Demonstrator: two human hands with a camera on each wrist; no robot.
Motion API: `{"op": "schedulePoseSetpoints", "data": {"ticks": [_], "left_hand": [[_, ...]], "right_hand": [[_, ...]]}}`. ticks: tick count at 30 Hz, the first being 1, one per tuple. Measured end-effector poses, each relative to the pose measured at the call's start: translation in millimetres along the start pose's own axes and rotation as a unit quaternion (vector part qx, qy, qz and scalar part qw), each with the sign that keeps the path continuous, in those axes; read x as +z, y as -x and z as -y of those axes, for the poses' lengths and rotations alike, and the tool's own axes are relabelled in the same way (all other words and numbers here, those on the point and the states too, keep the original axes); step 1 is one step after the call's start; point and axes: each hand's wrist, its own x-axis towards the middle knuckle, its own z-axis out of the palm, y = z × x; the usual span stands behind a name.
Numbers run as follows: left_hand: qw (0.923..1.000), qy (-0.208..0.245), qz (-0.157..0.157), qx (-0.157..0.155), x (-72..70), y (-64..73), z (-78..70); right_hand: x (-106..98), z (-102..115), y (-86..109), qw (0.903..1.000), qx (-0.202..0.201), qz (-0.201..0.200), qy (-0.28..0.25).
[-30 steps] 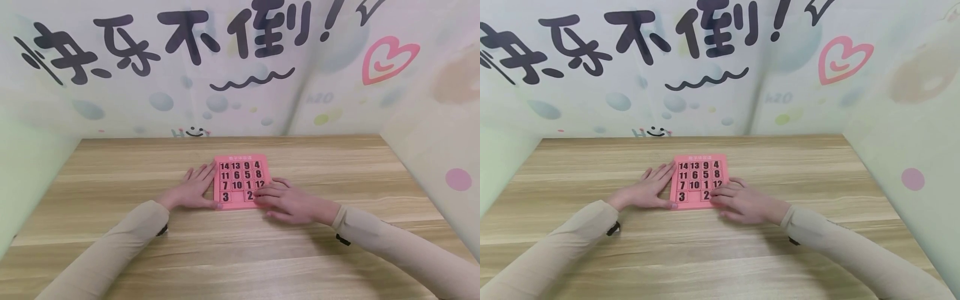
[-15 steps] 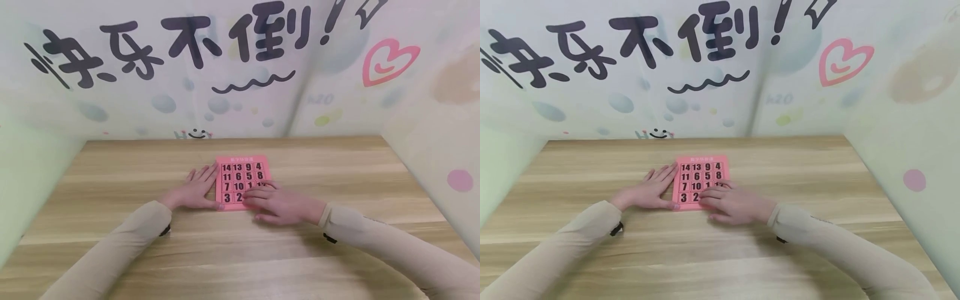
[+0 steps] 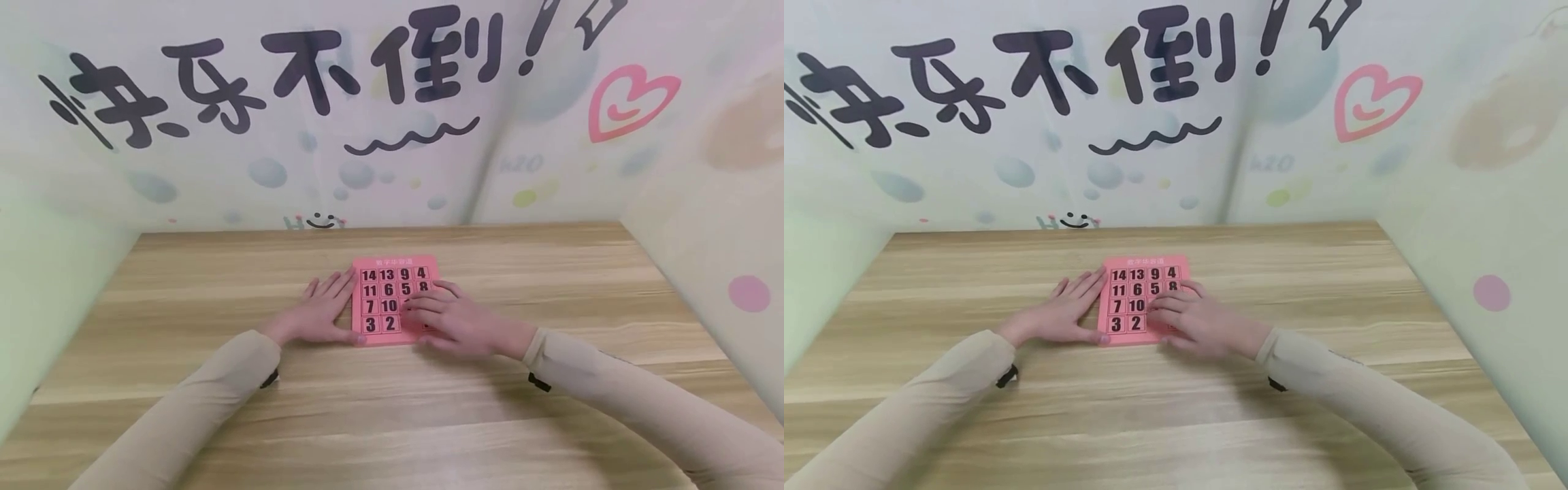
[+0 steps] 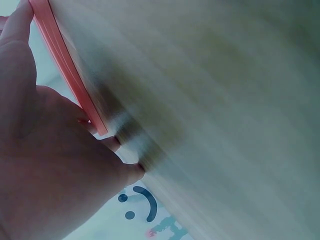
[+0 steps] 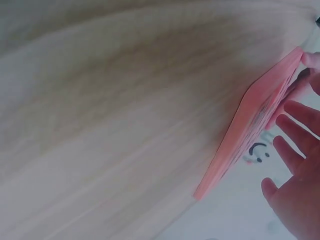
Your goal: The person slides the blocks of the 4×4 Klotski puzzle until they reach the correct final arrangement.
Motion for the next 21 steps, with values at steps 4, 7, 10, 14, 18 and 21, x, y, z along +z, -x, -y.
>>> {"op": "schedulePoseSetpoints", "data": {"ticks": [4,7,10,14,18,21], "left_hand": [[1.0000,0.000,-0.003,-0.001,0.7,0.8,0.7],[1.0000,-0.002,-0.003,0.000,1.1,1.2,0.7],[1.0000,0.001,-0.003,-0.001,0.9,1.2,0.1],[1.0000,0.003,-0.002,-0.004,0.7,1.3,-0.3],[1.0000,0.003,-0.001,-0.003,0.7,1.1,-0.3],[1.0000,0.003,-0.004,-0.001,1.3,0.6,0.0]], "right_hand": [[2,-6,3.0,0.9997,0.022,0.012,0.000],[5,-10,5.3,0.9995,0.028,0.013,-0.006],[7,-14,7.4,0.9994,0.032,0.007,-0.008],[10,-17,9.1,0.9993,0.037,0.008,-0.004],[11,-18,10.0,0.9990,0.041,0.017,-0.005],[11,-17,10.5,0.9988,0.043,0.023,-0.010]]}}
